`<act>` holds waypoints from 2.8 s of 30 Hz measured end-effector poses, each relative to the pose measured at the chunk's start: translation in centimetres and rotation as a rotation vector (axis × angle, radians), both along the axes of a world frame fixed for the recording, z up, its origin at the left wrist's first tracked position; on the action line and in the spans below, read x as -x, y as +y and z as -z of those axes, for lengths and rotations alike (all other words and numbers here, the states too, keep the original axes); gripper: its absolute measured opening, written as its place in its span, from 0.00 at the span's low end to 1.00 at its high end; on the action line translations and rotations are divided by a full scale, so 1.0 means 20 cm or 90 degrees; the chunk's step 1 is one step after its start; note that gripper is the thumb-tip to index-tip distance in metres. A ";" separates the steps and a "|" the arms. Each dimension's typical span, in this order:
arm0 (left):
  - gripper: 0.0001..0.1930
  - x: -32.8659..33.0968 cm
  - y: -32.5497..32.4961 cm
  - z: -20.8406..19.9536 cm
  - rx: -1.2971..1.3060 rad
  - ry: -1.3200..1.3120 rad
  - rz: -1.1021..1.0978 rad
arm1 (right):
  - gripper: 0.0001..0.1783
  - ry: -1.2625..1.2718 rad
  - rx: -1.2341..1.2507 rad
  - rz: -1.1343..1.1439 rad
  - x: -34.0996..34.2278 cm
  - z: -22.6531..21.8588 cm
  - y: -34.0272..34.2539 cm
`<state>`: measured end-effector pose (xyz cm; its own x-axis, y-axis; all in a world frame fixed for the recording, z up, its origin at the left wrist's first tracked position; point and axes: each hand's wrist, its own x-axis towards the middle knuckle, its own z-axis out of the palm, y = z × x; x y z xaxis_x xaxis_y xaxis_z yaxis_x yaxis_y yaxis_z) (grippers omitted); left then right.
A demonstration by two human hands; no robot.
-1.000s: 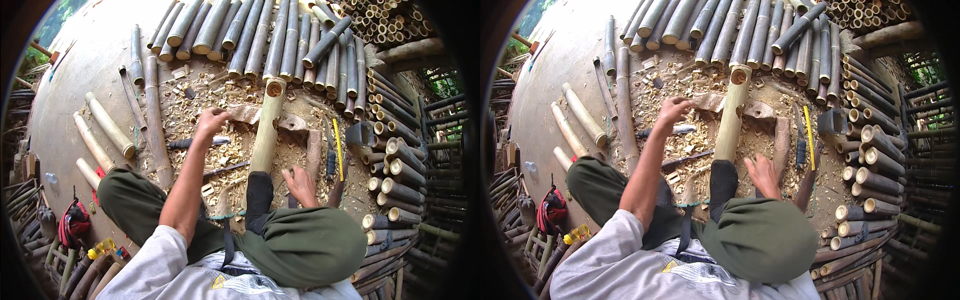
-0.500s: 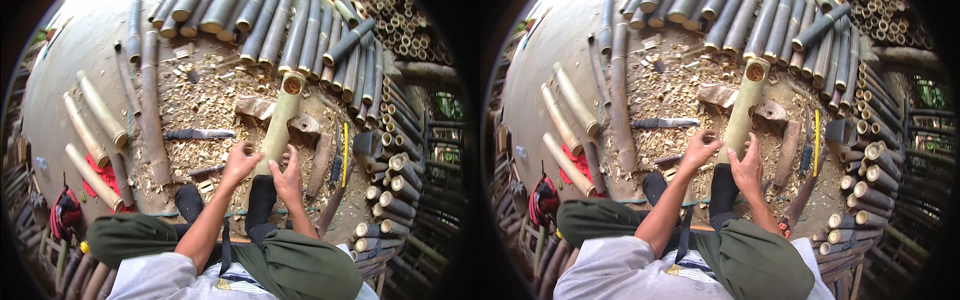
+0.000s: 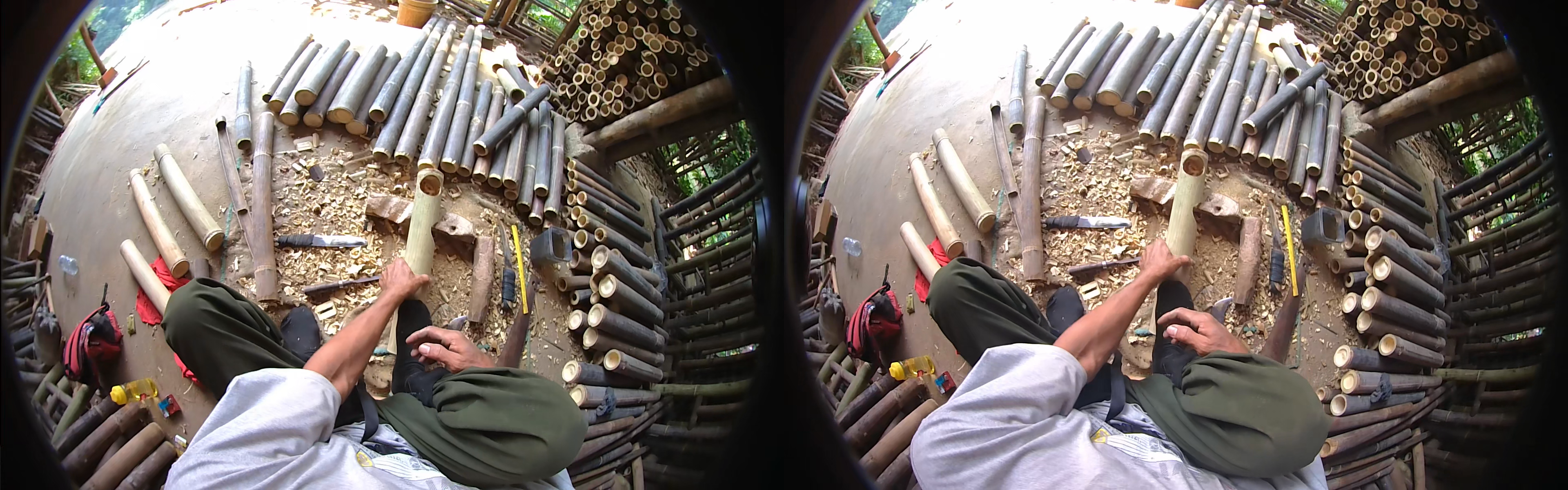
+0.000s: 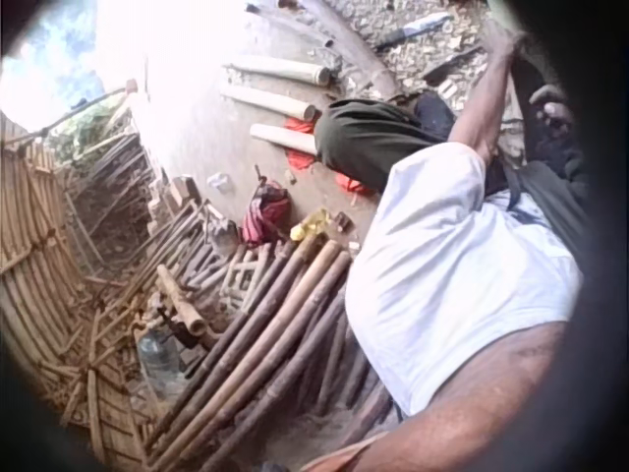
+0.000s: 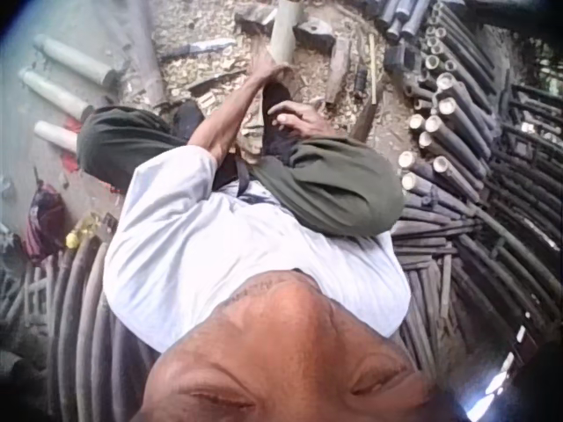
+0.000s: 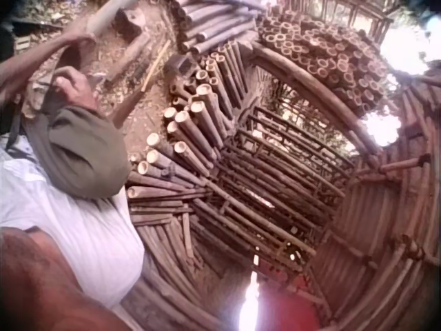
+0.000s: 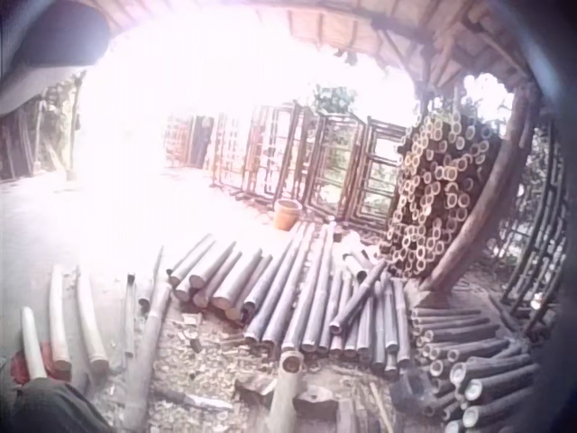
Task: The person sits on the ground surrounded by bamboo poles and uses a chisel and a wooden mallet to carve a hole into a bamboo segment. They repeatedly strike the chisel to remove material and occasionally clear debris from the hole.
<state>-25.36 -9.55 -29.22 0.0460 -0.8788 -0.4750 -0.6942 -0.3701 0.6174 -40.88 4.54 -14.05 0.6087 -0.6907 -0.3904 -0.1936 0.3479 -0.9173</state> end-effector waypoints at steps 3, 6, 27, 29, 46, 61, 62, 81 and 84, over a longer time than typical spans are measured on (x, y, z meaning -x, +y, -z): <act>0.43 -0.05 0.01 0.04 -0.027 -0.009 0.001 | 0.19 0.008 -0.009 -0.022 -0.03 0.00 -0.02; 0.41 -0.10 -0.04 0.00 -0.045 0.054 0.075 | 0.19 0.036 -0.007 -0.020 -0.05 0.05 -0.09; 0.14 -1.33 -0.28 0.01 0.252 -0.203 -0.053 | 0.26 0.540 0.157 0.474 0.37 0.59 -0.40; 0.14 -1.28 -0.28 -0.11 0.294 -0.160 -0.126 | 0.22 0.388 0.103 0.499 0.28 0.54 -0.39; 0.12 -0.40 -0.09 -0.45 0.088 0.456 -0.161 | 0.17 0.380 0.250 0.668 0.23 0.81 -0.54; 0.38 -0.25 -0.25 -0.57 0.455 0.189 0.083 | 0.39 -0.367 -0.193 0.484 -0.22 0.39 -0.67; 0.42 -0.16 -0.25 -0.57 0.457 0.165 0.170 | 0.40 -0.500 -0.262 0.426 -0.28 0.33 -0.70; 0.19 -0.03 -1.14 -0.35 0.345 0.218 0.217 | 0.20 0.018 0.096 0.686 0.63 0.29 -1.35; 0.20 0.13 -1.47 -0.26 0.398 0.066 0.212 | 0.17 0.111 0.091 0.629 0.69 0.50 -1.64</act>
<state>-27.93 -38.99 -24.02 -0.2895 -0.9476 0.1348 -0.6354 0.2956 0.7133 -54.64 -28.28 -24.07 -0.3180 -0.9016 -0.2933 -0.0146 0.3140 -0.9493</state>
